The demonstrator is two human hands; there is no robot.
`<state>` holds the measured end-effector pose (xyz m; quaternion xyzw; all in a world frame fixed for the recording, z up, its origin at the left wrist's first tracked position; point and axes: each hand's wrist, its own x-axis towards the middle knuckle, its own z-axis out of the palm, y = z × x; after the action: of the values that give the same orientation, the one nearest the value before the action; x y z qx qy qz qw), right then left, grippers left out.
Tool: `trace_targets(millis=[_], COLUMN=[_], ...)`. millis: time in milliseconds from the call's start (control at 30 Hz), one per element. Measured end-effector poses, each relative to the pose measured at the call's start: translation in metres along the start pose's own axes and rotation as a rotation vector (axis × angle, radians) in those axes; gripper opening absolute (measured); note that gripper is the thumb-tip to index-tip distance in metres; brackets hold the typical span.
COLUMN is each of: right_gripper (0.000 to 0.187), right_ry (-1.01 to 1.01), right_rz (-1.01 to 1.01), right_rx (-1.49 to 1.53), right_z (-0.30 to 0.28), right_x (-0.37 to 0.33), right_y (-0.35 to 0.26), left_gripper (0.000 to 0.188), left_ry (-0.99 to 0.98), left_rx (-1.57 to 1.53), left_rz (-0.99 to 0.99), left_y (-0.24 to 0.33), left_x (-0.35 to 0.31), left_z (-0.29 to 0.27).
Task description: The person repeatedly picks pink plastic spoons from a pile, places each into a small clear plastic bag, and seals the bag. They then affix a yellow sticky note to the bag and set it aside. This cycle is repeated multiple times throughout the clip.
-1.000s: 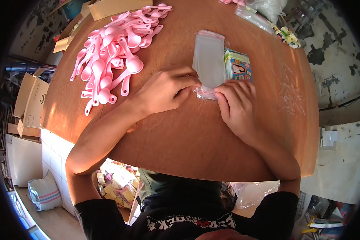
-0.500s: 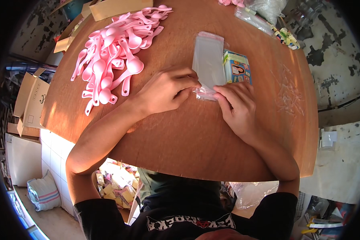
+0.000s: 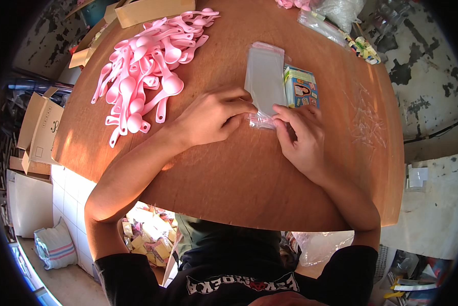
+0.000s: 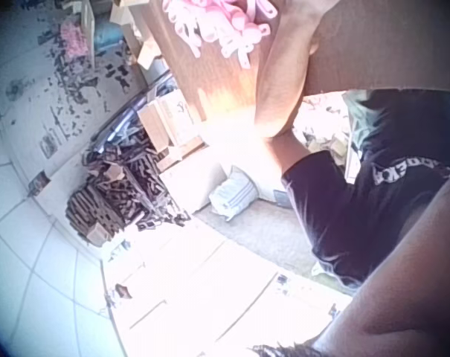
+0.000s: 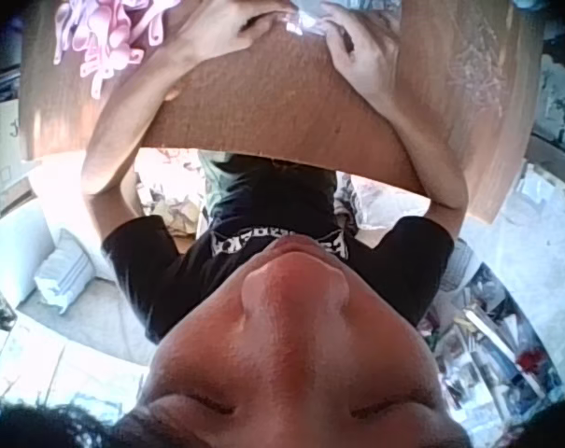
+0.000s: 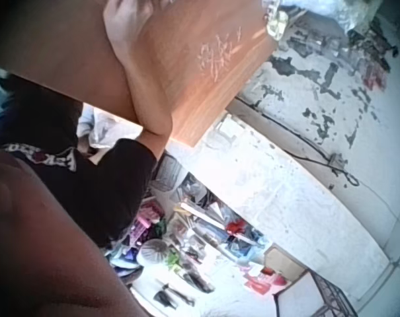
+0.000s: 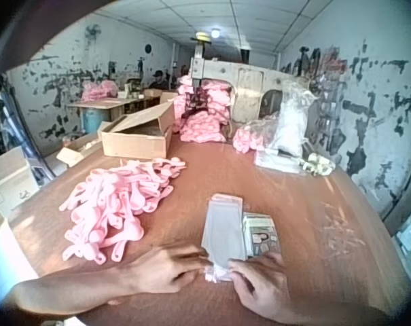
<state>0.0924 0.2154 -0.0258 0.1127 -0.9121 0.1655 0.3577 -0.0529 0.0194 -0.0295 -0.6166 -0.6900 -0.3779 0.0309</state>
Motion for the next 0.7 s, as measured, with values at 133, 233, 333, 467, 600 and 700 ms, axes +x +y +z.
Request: trace_targets(millis=[133, 233, 333, 467, 600, 700], right_gripper=[0.033, 0.034, 0.032, 0.027, 0.026, 0.024], right_ry=[-0.012, -0.016, -0.02, -0.007, 0.027, 0.142], right_rz=[-0.002, 0.004, 0.008, -0.021, -0.01, -0.005], right_rx=[0.032, 0.053, 0.058, 0.028, 0.025, 0.052], right_z=[0.0004, 0.0037, 0.0037, 0.0045, 0.0037, -0.001], right_x=[0.0005, -0.0005, -0.0008, -0.0016, -0.0014, -0.0009], right_y=[0.0003, 0.0018, 0.0017, 0.0041, 0.0035, -0.0002], left_gripper=[0.026, 0.027, 0.032, 0.033, 0.033, 0.032], left_ry=[0.03, 0.028, 0.009, 0.012, 0.001, -0.013], left_rx=[0.041, 0.042, 0.049, 0.068, 0.1, 0.138], left_rz=[0.033, 0.03, 0.011, 0.011, 0.024, 0.043], left_y=[-0.002, -0.0017, -0.0009, 0.0007, -0.0003, -0.0019], left_x=[0.0005, 0.0007, 0.0013, 0.0026, 0.0015, -0.0001], left_z=[0.0018, 0.001, 0.0, 0.0003, 0.0008, 0.0001])
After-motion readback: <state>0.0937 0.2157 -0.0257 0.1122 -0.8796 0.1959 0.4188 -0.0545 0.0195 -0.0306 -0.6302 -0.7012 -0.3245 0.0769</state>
